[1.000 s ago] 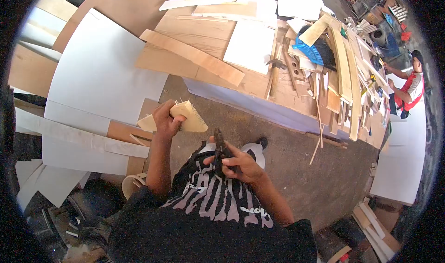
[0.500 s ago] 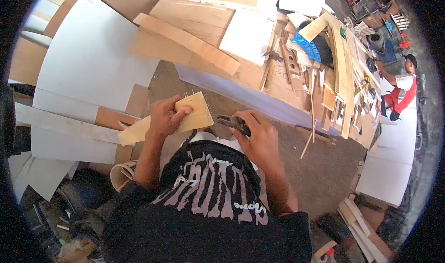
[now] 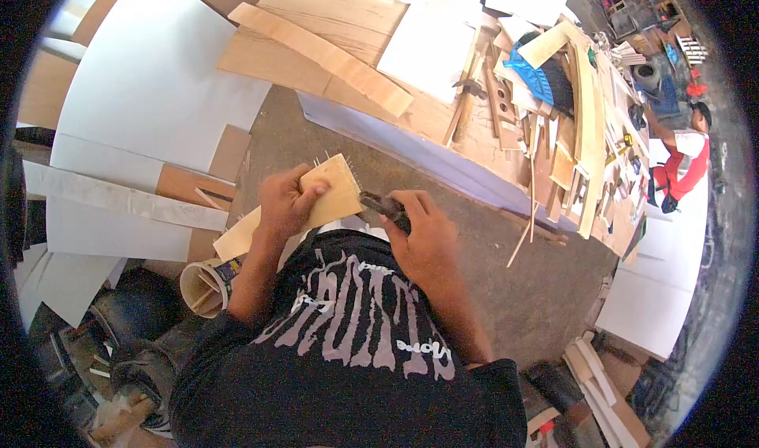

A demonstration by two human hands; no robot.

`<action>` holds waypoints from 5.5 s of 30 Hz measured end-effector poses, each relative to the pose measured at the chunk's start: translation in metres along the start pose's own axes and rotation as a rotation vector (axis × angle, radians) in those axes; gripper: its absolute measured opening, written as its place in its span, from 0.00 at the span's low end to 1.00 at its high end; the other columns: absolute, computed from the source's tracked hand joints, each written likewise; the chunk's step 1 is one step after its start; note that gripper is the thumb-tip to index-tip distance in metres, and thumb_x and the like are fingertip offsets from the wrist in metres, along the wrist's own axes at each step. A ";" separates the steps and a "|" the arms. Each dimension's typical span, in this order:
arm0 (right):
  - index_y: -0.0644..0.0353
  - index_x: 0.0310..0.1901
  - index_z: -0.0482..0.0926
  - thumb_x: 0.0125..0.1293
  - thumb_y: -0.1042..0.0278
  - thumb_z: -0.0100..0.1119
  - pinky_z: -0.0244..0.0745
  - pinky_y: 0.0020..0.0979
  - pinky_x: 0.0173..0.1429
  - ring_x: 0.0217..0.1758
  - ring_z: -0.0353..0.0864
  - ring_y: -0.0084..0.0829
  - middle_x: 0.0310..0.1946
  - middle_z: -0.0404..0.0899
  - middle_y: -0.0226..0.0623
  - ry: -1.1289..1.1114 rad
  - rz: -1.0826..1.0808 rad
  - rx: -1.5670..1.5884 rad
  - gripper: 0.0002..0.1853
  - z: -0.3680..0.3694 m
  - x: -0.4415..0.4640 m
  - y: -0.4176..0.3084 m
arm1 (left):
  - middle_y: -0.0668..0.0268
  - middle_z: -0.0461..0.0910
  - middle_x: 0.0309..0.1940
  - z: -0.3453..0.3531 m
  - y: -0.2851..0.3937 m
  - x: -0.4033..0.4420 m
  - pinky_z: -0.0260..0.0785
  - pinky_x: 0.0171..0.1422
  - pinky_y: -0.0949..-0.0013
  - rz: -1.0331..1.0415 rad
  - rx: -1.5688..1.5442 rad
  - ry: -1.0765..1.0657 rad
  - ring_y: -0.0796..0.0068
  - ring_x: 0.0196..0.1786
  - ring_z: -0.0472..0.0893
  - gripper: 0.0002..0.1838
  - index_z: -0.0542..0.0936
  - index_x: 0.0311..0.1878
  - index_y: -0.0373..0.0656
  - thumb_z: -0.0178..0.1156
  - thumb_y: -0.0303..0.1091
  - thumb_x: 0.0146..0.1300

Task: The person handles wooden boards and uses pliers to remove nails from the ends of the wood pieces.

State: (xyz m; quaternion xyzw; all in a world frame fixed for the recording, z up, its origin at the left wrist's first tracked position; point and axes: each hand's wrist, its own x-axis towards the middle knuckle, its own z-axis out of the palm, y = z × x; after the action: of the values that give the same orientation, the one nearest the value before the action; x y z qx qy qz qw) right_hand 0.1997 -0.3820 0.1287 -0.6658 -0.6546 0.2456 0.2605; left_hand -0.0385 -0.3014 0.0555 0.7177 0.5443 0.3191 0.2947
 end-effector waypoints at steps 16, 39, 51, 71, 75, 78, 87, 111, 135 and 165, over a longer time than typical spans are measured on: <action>0.53 0.44 0.82 0.54 0.63 0.72 0.62 0.52 0.61 0.45 0.81 0.38 0.39 0.83 0.33 0.184 -0.089 -0.425 0.15 0.001 -0.010 0.003 | 0.53 0.71 0.17 0.006 0.009 -0.007 0.66 0.28 0.58 0.047 -0.010 -0.070 0.53 0.21 0.75 0.31 0.78 0.27 0.40 0.67 0.65 0.58; 0.64 0.37 0.80 0.64 0.66 0.66 0.73 0.47 0.39 0.33 0.81 0.57 0.28 0.80 0.54 -0.099 0.163 0.174 0.09 0.074 -0.034 0.025 | 0.49 0.68 0.17 0.028 -0.043 -0.029 0.63 0.28 0.55 0.019 -0.173 -0.187 0.46 0.22 0.74 0.27 0.73 0.25 0.39 0.56 0.55 0.70; 0.67 0.38 0.79 0.64 0.64 0.68 0.74 0.46 0.40 0.34 0.82 0.58 0.28 0.80 0.56 -0.072 0.243 0.197 0.13 0.082 -0.038 0.027 | 0.52 0.66 0.16 0.053 -0.072 -0.022 0.60 0.25 0.56 0.137 -0.257 -0.084 0.50 0.19 0.71 0.32 0.69 0.23 0.41 0.50 0.61 0.73; 0.64 0.39 0.80 0.63 0.63 0.71 0.75 0.47 0.42 0.36 0.83 0.56 0.30 0.82 0.54 -0.129 0.346 0.053 0.13 0.079 -0.039 0.038 | 0.55 0.70 0.16 0.091 -0.084 -0.018 0.64 0.26 0.55 0.210 -0.240 0.184 0.50 0.19 0.74 0.30 0.72 0.21 0.41 0.47 0.54 0.75; 0.62 0.41 0.81 0.62 0.63 0.71 0.75 0.49 0.43 0.38 0.84 0.57 0.31 0.83 0.54 -0.098 0.299 0.035 0.13 0.079 -0.041 0.045 | 0.54 0.70 0.16 0.092 -0.082 -0.020 0.64 0.26 0.54 0.194 -0.259 0.128 0.49 0.19 0.74 0.30 0.72 0.22 0.41 0.46 0.53 0.76; 0.61 0.44 0.82 0.62 0.62 0.70 0.76 0.50 0.46 0.42 0.85 0.57 0.34 0.84 0.53 -0.154 0.331 0.027 0.14 0.077 -0.042 0.050 | 0.53 0.70 0.17 0.099 -0.082 -0.018 0.64 0.27 0.54 0.187 -0.276 0.146 0.49 0.20 0.75 0.29 0.72 0.22 0.40 0.46 0.52 0.76; 0.62 0.44 0.80 0.63 0.62 0.68 0.75 0.54 0.48 0.43 0.83 0.60 0.34 0.83 0.55 -0.272 0.236 -0.051 0.14 0.056 -0.035 0.052 | 0.52 0.71 0.16 0.083 -0.084 -0.015 0.65 0.27 0.53 0.195 -0.152 0.039 0.46 0.21 0.76 0.30 0.74 0.22 0.42 0.51 0.58 0.73; 0.63 0.38 0.72 0.59 0.73 0.57 0.75 0.56 0.39 0.34 0.82 0.60 0.28 0.81 0.53 -0.625 -0.090 -0.476 0.07 -0.103 -0.029 -0.017 | 0.49 0.77 0.19 0.010 0.039 -0.015 0.68 0.32 0.52 0.118 -0.042 -0.549 0.46 0.24 0.78 0.29 0.85 0.29 0.41 0.51 0.54 0.77; 0.55 0.33 0.71 0.72 0.54 0.66 0.62 0.27 0.31 0.26 0.65 0.17 0.23 0.65 0.20 -0.796 0.413 0.225 0.17 -0.101 0.006 0.019 | 0.51 0.76 0.53 0.080 0.029 -0.013 0.73 0.57 0.52 0.365 -0.343 -0.179 0.44 0.53 0.79 0.49 0.68 0.70 0.42 0.79 0.50 0.46; 0.57 0.41 0.69 0.65 0.73 0.62 0.62 0.34 0.26 0.22 0.67 0.29 0.21 0.68 0.32 -0.446 0.406 0.224 0.10 -0.020 -0.072 0.031 | 0.59 0.75 0.39 0.112 0.009 -0.024 0.68 0.53 0.55 0.492 -0.174 0.251 0.56 0.43 0.76 0.50 0.74 0.72 0.37 0.76 0.45 0.41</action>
State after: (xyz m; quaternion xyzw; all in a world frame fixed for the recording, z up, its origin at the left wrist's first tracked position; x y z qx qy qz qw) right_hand 0.2347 -0.4548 0.1220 -0.6797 -0.5185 0.5029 0.1278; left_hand 0.0494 -0.3358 -0.0104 0.7551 0.3566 0.5129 0.1991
